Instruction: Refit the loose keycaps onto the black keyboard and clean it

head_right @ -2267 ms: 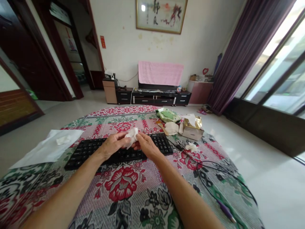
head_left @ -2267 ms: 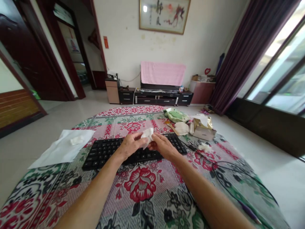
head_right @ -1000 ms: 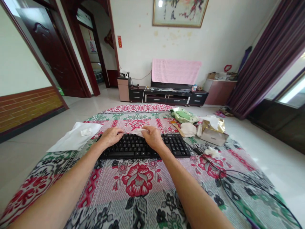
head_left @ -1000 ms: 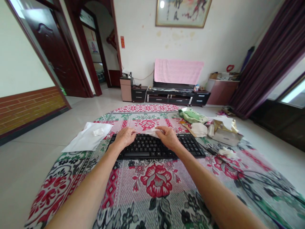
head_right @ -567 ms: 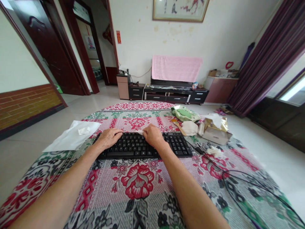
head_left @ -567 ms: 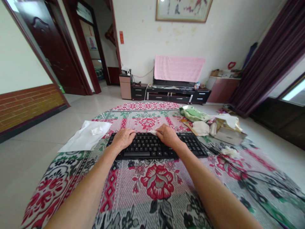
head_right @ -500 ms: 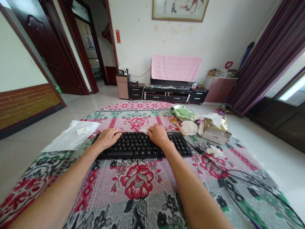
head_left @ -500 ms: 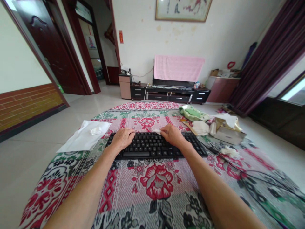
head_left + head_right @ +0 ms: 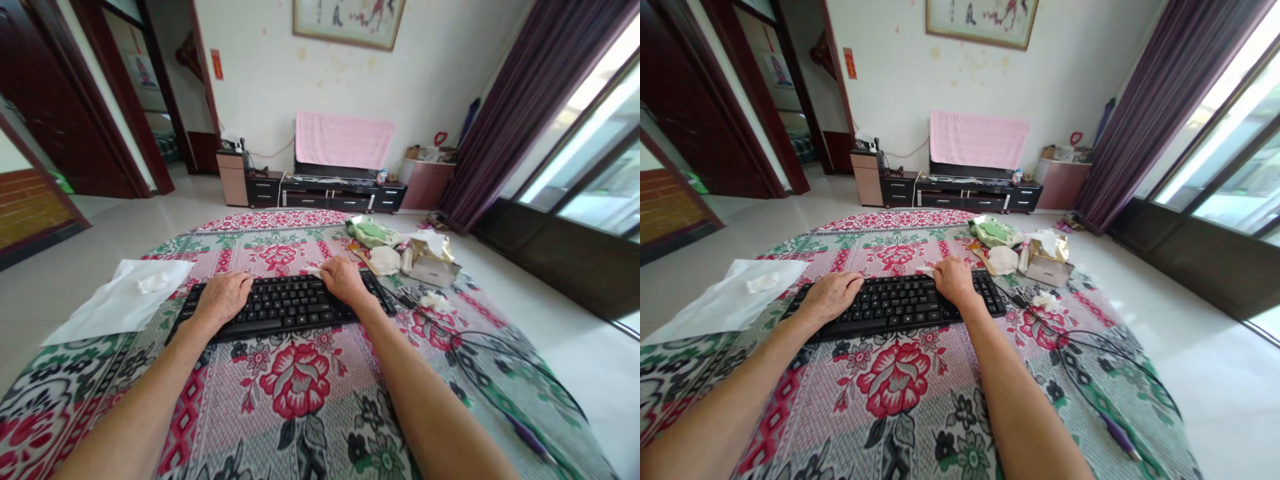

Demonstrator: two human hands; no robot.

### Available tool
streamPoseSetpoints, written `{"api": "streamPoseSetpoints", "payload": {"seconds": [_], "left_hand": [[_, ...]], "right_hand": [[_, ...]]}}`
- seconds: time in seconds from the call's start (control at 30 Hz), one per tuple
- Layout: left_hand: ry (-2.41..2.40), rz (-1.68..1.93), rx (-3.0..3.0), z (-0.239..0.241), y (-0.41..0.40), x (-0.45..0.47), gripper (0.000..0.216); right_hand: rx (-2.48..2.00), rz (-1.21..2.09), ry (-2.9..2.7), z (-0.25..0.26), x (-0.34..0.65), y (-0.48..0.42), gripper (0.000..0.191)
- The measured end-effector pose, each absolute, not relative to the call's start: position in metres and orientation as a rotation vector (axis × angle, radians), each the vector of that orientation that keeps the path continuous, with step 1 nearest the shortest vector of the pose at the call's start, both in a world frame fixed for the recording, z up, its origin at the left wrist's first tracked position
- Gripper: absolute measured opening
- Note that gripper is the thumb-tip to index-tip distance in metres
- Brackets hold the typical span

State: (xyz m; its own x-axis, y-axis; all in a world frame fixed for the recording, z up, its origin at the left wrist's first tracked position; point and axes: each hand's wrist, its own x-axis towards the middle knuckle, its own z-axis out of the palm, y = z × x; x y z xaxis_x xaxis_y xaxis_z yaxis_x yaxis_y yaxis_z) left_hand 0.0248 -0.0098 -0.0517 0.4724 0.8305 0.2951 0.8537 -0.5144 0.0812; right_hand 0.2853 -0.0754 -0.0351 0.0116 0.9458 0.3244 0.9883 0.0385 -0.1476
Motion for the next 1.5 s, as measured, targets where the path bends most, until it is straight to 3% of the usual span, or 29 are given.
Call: {"api": "streamPoseSetpoints", "payload": {"seconds": [0.27, 0.6, 1.07, 1.5], "left_hand": [[-1.500, -0.442, -2.601, -0.055, -0.008, 0.025, 0.038], [-1.492, -0.432, -2.601, -0.055, -0.006, 0.025, 0.039], [-1.480, -0.412, -2.562, -0.055, -0.007, 0.025, 0.039], [-1.436, -0.446, -2.571, -0.056, -0.007, 0.023, 0.040]], "right_hand": [[-2.479, -0.173, -1.300, -0.033, 0.346, -0.089, 0.032], [-1.927, -0.203, -1.875, -0.039, 0.279, -0.090, 0.028], [-2.444, -0.237, -1.413, -0.034, 0.338, -0.118, 0.030], [-1.926, -0.251, -1.910, -0.039, 0.276, -0.115, 0.028]]}}
